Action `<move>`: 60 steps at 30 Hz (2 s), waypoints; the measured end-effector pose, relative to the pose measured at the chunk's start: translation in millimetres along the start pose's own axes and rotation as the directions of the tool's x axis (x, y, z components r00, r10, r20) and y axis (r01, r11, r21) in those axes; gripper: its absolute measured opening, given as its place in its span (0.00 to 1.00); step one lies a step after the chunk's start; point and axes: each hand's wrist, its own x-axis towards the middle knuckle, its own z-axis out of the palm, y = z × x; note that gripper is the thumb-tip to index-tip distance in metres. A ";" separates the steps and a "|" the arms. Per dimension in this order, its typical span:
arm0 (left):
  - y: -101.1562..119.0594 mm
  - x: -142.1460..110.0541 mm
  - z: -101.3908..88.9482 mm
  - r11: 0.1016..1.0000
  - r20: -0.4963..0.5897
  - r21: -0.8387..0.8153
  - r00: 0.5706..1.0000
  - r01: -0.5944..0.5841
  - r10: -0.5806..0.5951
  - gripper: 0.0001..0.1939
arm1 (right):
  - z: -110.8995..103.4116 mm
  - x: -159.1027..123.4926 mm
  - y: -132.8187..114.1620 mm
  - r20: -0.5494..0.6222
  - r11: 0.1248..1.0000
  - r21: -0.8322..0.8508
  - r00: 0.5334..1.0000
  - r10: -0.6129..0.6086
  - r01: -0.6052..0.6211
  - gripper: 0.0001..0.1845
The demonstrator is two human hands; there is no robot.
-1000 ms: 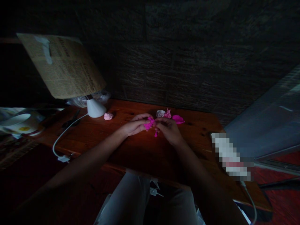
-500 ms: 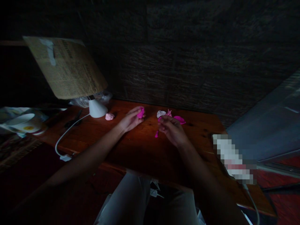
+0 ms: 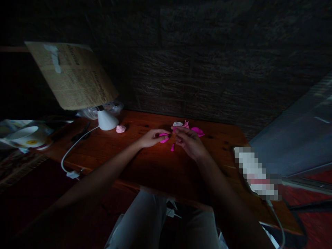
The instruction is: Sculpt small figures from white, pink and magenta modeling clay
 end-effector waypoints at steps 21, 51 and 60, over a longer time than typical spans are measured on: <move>12.3 -1.3 0.8 0.991 -0.012 -0.131 1.000 0.000 -0.001 0.21 | -3.5 3.1 6.3 -0.007 0.977 -0.212 1.000 0.003 -0.004 0.17; 17.8 1.6 5.8 0.920 -0.157 -0.384 0.977 0.077 -0.148 0.21 | -6.0 5.0 13.3 0.083 0.734 -0.630 0.962 -0.261 0.254 0.09; 19.1 -1.3 1.8 0.874 -0.149 -0.471 0.965 0.122 -0.215 0.24 | -12.2 9.0 15.5 -0.056 0.857 -0.498 0.982 -0.183 0.131 0.11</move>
